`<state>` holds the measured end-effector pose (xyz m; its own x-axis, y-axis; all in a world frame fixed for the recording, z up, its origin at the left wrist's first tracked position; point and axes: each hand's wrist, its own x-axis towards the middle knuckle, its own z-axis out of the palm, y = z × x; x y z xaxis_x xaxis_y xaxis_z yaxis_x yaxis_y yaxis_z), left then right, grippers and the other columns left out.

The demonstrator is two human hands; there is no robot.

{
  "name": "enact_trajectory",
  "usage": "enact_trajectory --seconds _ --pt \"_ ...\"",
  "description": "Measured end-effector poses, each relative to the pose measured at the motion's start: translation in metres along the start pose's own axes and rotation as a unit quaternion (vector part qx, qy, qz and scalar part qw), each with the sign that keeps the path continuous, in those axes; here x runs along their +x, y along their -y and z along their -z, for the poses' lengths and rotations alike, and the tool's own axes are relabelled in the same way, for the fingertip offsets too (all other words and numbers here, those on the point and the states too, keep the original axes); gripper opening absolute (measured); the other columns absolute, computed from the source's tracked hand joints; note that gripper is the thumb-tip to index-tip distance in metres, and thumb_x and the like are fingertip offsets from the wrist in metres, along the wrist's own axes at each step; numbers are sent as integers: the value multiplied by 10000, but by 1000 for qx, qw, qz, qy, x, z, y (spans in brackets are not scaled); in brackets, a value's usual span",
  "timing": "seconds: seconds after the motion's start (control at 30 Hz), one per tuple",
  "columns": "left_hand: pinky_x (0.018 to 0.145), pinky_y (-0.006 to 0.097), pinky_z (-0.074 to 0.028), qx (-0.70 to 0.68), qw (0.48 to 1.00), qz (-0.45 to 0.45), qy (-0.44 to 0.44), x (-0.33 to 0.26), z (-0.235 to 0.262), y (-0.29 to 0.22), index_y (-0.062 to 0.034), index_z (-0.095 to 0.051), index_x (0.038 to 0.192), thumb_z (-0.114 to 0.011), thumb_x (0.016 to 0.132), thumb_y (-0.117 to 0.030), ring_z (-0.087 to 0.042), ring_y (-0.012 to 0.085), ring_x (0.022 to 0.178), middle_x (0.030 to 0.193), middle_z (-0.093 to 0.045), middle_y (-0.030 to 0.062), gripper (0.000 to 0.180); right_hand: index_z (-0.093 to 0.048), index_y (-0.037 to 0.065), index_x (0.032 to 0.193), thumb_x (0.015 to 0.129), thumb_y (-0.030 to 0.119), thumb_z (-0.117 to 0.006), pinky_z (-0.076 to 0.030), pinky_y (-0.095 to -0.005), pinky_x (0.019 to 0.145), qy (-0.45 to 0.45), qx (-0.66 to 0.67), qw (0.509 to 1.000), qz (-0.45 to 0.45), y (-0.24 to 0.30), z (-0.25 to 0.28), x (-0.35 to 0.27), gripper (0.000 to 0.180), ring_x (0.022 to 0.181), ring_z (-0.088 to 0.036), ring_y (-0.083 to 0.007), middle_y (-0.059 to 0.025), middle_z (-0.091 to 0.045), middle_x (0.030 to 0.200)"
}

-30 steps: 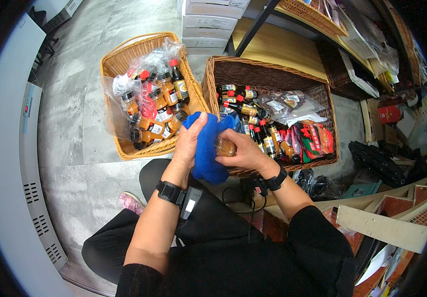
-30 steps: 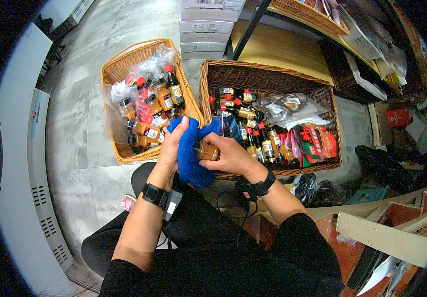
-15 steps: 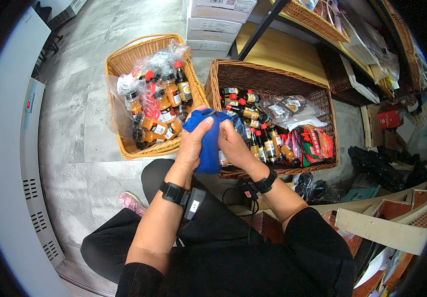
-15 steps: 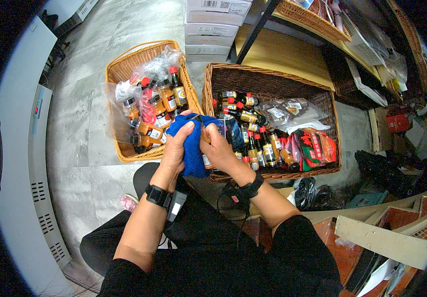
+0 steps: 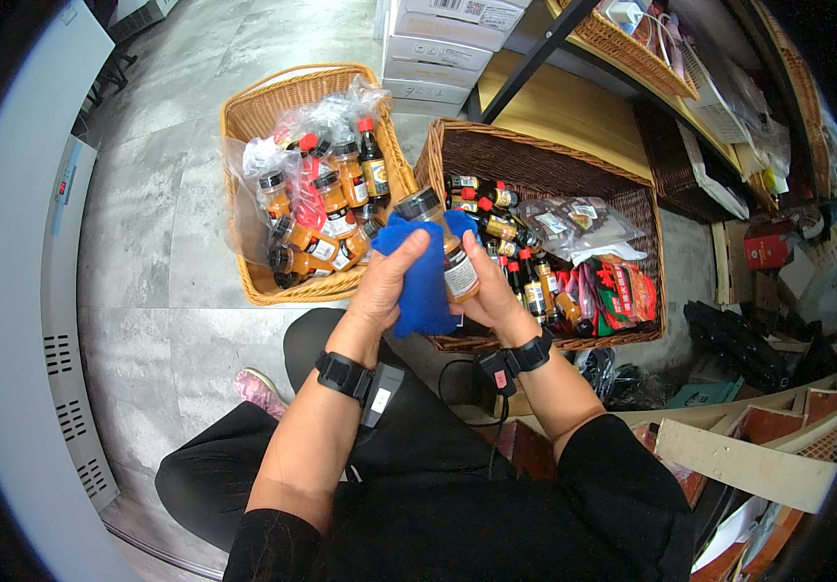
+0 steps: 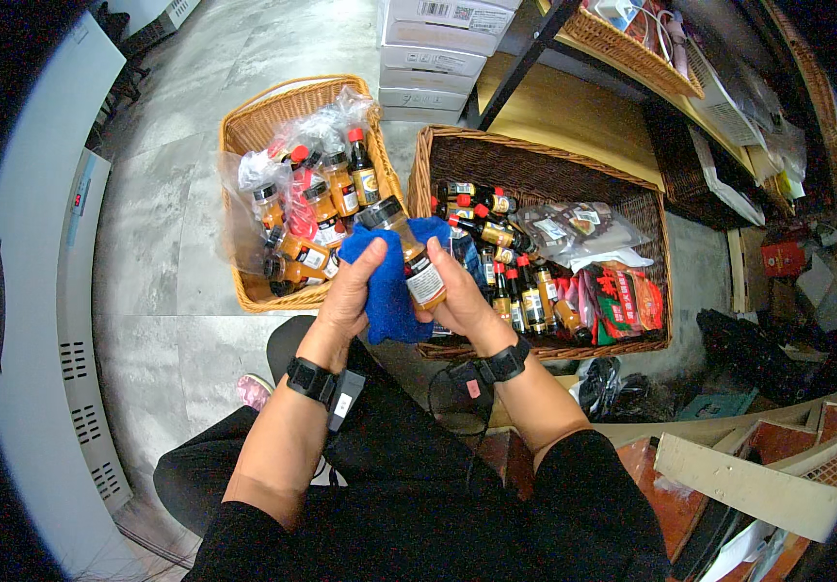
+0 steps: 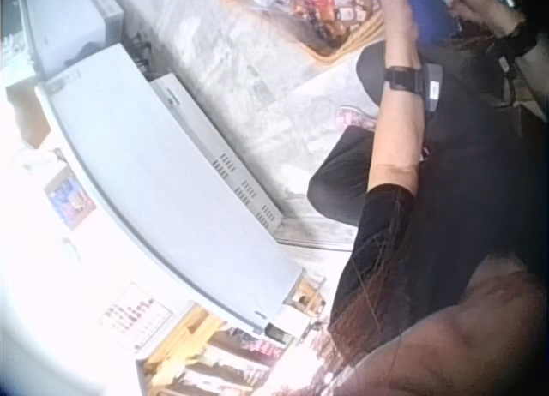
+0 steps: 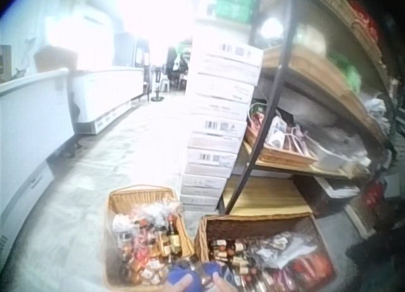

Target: The person picks up various spice and sauce bottles from one basket, wipes each one with a blue cloth, and places them into an adjacent basket.

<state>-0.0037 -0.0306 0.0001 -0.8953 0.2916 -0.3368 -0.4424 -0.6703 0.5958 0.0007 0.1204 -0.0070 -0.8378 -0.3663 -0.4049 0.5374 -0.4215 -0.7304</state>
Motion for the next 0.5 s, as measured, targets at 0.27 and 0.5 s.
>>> enact_trajectory --seconds 0.27,0.5 --pt "665 294 -505 42 999 -1 -16 2 -4 -4 -42 -548 1031 -646 787 -284 -592 154 733 835 -603 52 357 -530 113 1055 909 525 -347 -476 -258 404 58 -31 992 -112 4 1 5 474 553 -606 -155 -39 -623 729" --pt "646 226 -458 12 995 -54 -83 7 1 3 -87 -583 947 -649 815 -314 -551 84 714 840 -596 5 271 -431 33 924 942 407 -363 -448 -332 701 -133 -380 902 155 -9 -6 5 380 766 -543 -200 -74 -511 776"
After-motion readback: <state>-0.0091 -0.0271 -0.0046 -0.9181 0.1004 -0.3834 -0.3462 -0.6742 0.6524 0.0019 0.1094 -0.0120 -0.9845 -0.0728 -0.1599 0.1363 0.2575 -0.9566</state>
